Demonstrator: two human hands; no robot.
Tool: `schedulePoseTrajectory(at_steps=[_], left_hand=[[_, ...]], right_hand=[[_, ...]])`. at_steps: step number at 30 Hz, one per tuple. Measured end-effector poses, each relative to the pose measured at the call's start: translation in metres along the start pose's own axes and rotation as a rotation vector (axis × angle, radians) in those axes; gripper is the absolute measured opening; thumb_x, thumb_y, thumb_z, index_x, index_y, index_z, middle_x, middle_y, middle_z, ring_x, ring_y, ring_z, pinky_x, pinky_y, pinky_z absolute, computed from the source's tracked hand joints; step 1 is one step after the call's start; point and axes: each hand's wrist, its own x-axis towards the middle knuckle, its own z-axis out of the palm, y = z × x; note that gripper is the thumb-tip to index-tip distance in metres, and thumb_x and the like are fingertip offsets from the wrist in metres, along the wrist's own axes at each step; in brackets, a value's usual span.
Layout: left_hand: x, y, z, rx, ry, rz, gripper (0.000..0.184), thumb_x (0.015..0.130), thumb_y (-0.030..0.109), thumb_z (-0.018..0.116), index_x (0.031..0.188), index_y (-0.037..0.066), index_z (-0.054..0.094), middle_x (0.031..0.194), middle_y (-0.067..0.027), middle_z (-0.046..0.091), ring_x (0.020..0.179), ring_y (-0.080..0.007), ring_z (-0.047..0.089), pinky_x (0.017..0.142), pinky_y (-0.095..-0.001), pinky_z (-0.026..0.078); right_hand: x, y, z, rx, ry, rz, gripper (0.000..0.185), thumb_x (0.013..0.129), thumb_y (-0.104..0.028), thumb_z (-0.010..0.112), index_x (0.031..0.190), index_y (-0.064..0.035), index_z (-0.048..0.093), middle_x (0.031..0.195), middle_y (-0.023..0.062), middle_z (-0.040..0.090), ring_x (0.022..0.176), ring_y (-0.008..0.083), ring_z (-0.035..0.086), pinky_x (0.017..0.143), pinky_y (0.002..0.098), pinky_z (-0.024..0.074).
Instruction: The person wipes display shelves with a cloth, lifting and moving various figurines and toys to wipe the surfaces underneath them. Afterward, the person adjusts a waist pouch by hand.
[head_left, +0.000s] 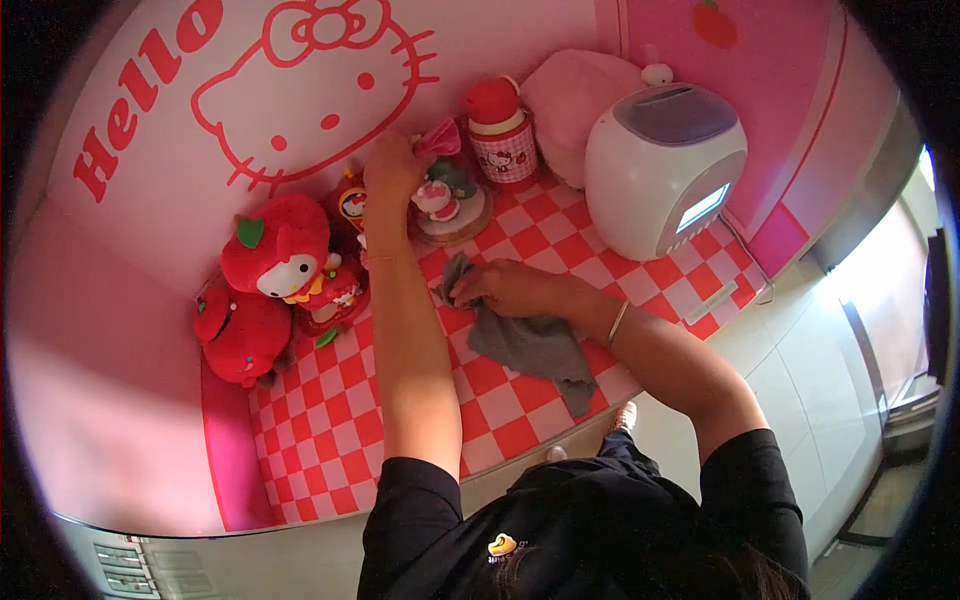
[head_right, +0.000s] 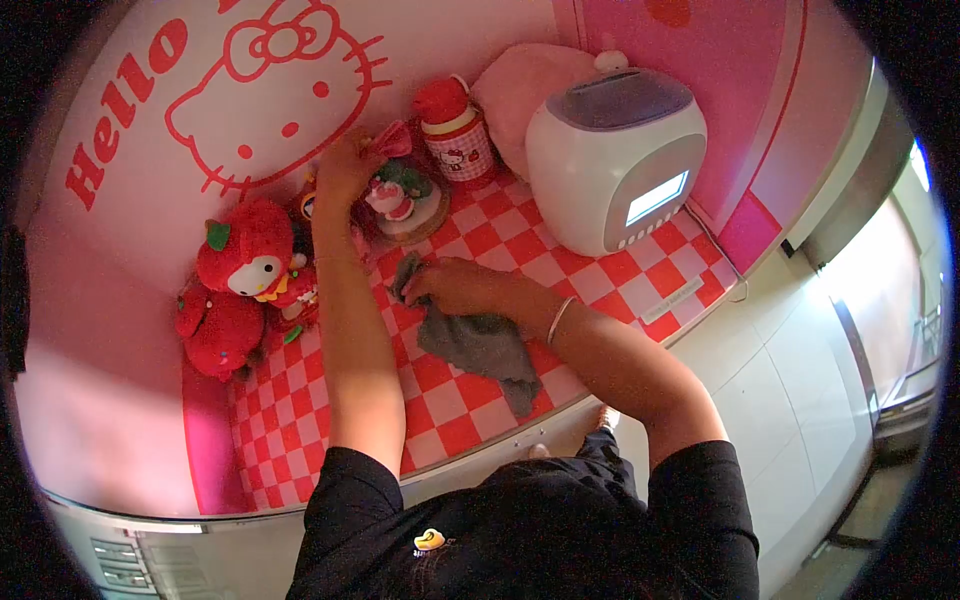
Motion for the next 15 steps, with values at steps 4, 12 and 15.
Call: schedulePoseTrajectory(at_steps=[4, 12, 15], left_hand=[[-0.001, -0.001, -0.003, -0.103, 0.000, 0.046, 0.034, 0.070, 0.010, 0.068, 0.103, 0.002, 0.064, 0.086, -0.0114, 0.068, 0.069, -0.0256, 0.062, 0.064, -0.0334, 0.049], [-0.008, 0.013, -0.029, -0.084, -0.181, -0.133, 0.040, 0.072, 0.012, 0.068, 0.109, 0.001, 0.060, 0.086, -0.0103, 0.068, 0.069, -0.0198, 0.060, 0.063, -0.0293, 0.049], [-0.013, 0.013, -0.039, -0.132, -0.180, -0.108, 0.041, 0.073, 0.012, 0.068, 0.111, 0.001, 0.059, 0.085, -0.0106, 0.067, 0.069, -0.0183, 0.060, 0.062, -0.0282, 0.048]], right_hand=[[0.001, -0.005, -0.005, -0.078, -0.046, -0.002, 0.033, 0.073, -0.001, 0.052, 0.102, -0.0069, 0.067, 0.113, 0.0047, 0.064, 0.102, 0.0279, 0.059, 0.088, 0.0365, 0.0471], [-0.004, 0.005, 0.005, -0.212, 0.031, -0.028, 0.034, 0.074, -0.001, 0.053, 0.106, -0.0076, 0.065, 0.117, 0.0052, 0.061, 0.105, 0.0282, 0.057, 0.090, 0.0366, 0.0462], [-0.006, 0.012, 0.009, -0.174, 0.044, -0.035, 0.035, 0.074, -0.001, 0.053, 0.106, -0.0079, 0.064, 0.117, 0.0051, 0.060, 0.105, 0.0279, 0.056, 0.091, 0.0365, 0.0455]])
